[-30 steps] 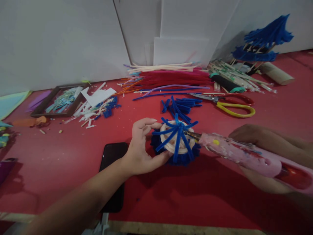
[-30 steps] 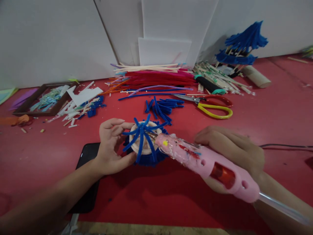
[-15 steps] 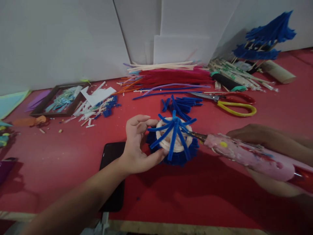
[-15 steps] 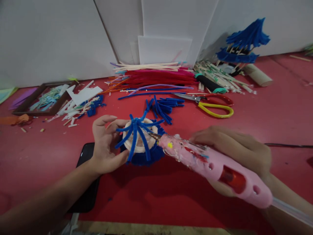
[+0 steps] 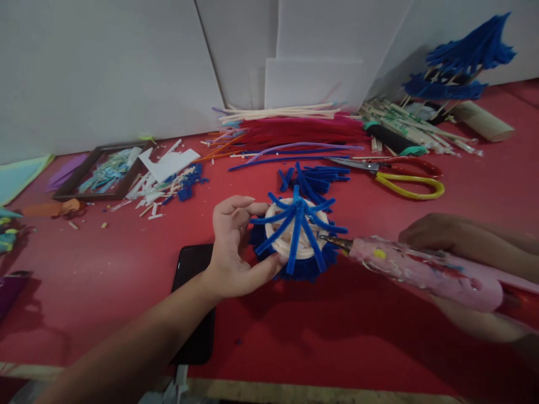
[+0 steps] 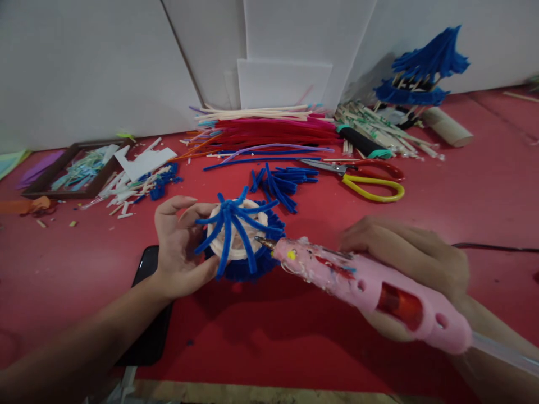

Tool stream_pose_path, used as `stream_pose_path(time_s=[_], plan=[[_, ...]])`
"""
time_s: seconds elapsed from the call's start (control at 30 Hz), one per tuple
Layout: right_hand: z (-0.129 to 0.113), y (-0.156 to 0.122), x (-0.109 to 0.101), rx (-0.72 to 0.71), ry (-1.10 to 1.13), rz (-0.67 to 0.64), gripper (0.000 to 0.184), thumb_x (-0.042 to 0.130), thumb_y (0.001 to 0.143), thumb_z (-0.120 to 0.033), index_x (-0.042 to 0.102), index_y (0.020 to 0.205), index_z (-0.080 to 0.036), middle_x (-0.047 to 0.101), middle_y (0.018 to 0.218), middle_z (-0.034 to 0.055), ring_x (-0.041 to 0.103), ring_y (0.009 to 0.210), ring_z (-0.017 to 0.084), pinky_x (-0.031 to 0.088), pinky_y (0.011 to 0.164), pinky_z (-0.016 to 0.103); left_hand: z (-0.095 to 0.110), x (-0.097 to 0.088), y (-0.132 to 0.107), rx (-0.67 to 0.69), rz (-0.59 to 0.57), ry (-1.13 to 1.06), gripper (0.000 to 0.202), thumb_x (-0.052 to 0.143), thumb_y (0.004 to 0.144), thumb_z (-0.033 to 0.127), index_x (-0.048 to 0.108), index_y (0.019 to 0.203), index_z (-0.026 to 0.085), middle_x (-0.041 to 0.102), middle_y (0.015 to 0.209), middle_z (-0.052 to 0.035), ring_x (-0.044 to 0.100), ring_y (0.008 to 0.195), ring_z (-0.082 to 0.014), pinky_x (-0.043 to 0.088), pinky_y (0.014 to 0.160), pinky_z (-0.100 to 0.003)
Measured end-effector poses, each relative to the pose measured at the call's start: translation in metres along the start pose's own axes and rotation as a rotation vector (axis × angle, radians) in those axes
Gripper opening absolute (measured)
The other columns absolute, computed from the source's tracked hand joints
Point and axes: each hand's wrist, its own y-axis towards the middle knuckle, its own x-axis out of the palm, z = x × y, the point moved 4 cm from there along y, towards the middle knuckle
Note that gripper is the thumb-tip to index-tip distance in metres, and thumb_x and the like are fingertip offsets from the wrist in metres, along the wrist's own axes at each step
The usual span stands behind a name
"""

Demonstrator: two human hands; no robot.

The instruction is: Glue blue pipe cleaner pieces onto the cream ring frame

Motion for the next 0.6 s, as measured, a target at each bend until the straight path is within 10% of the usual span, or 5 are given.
stream_pose_path(time_s=[0.6], plan=[[0.0020, -0.0007, -0.0016, 0.035, -0.041, 0.029, 0.020, 0.041, 0.101, -0.048, 0.052, 0.093, -0.034, 0.064, 0.075, 0.0021, 0.059, 0.058, 0.019, 0.051, 0.061, 0.036, 0.0014, 0.0043, 0.0028, 0.081, -0.014, -0.115, 0.076, 0.087, 0.081, 0.023, 0.041, 0.141, 0.031, 0.061, 0.122, -0.0051, 0.069, 0.105, -0.0174, 0.060, 0.084, -0.027]])
